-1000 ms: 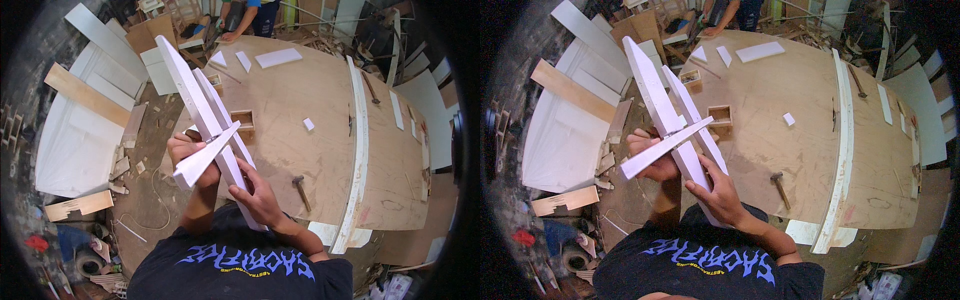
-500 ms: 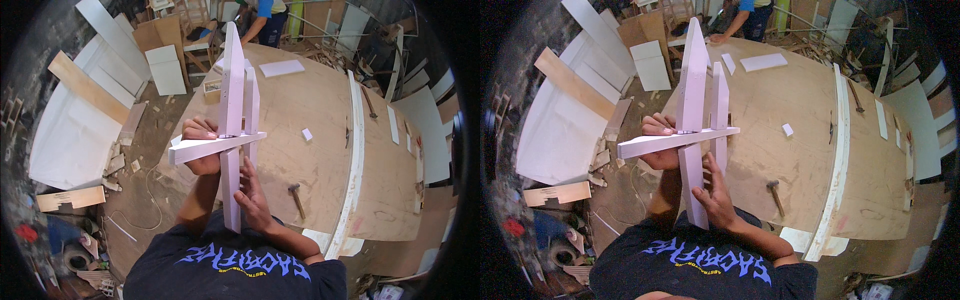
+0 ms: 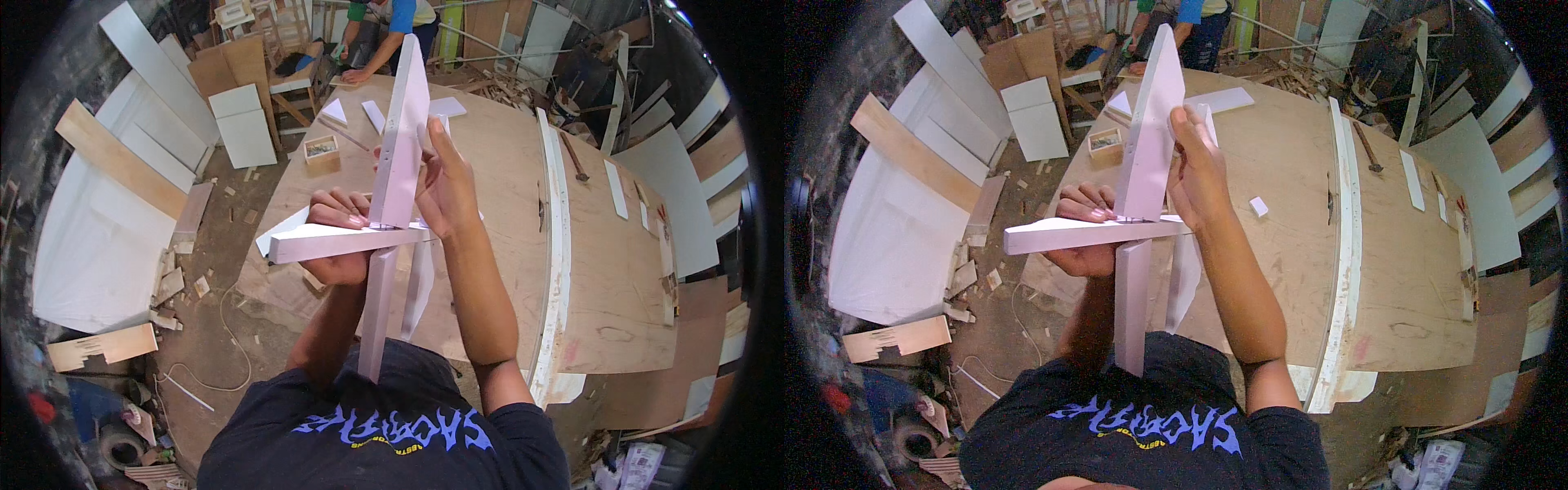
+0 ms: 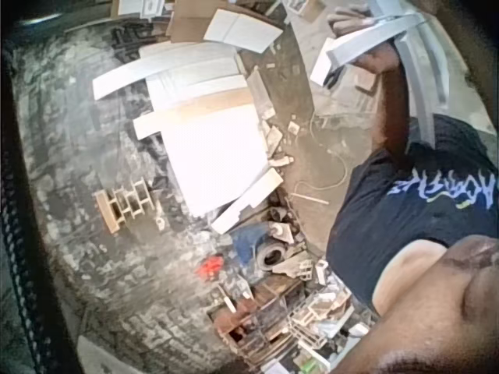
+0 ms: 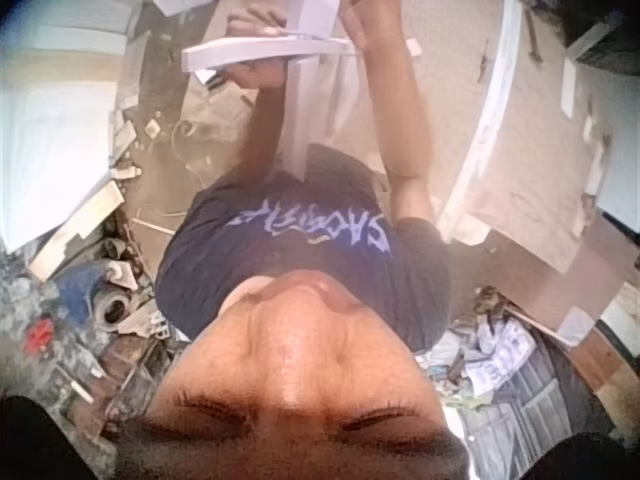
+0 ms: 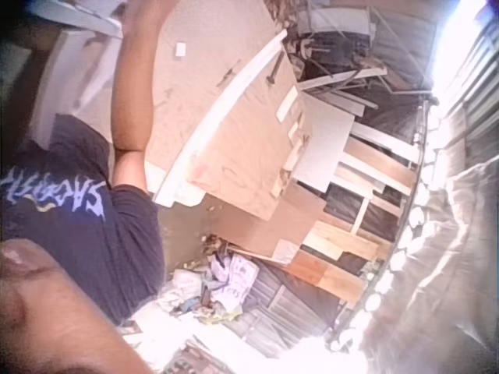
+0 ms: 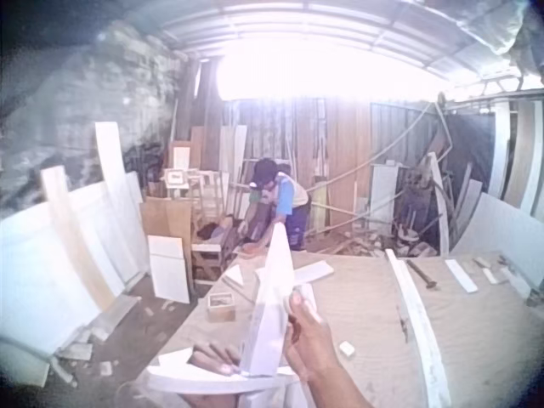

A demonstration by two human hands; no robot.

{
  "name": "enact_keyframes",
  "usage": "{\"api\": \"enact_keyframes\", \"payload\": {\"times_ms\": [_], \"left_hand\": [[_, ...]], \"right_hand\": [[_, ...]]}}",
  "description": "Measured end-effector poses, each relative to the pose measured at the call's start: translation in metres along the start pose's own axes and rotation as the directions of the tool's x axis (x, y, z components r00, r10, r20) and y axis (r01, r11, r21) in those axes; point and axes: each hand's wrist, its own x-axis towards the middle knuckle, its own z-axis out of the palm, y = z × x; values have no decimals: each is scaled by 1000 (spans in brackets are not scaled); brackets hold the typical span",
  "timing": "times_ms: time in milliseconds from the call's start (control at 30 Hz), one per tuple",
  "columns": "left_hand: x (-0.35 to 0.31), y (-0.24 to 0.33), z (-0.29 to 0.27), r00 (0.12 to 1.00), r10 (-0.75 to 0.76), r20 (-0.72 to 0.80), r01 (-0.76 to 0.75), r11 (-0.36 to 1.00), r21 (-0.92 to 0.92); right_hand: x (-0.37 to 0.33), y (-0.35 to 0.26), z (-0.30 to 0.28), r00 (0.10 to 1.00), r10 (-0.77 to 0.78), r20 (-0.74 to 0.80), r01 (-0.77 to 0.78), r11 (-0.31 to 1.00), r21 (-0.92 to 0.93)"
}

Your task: The person assembles pieces of a white model airplane by fitting sections together and hammering small fasteners into the structure.

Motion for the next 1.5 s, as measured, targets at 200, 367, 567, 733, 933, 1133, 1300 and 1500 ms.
{"api": "enact_keyframes", "payload": {"times_ms": [200,367,567,733,933,1133,1300,1500], "left_hand": [[-6,-2,6,1000,14,-19,-12,994,112],[0,-5,0,994,96,-55,-84,978,193],[7,-13,-10,998,52,-34,-40,956,290],[3,-18,-25,992,-24,-120,52,968,244],[2,-16,-29,994,-8,-112,40,958,284],[3,-15,-31,991,2,-137,39,955,295],[16,-20,-43,991,-101,87,83,979,187],[5,-6,-41,951,-309,16,254,809,530]], "right_hand": [[-15,4,23,992,-27,-123,-6,964,-265],[-10,17,19,985,-47,-164,1,964,-266],[-3,29,15,963,-48,-265,-10,977,-215],[-2,34,21,953,-171,-250,57,912,-406],[-12,36,24,963,-193,-188,83,878,-471],[-13,45,18,946,-214,-244,85,889,-450],[-22,40,18,945,-47,-324,9,993,-117],[-14,54,-8,929,-41,-368,65,997,51]]}}
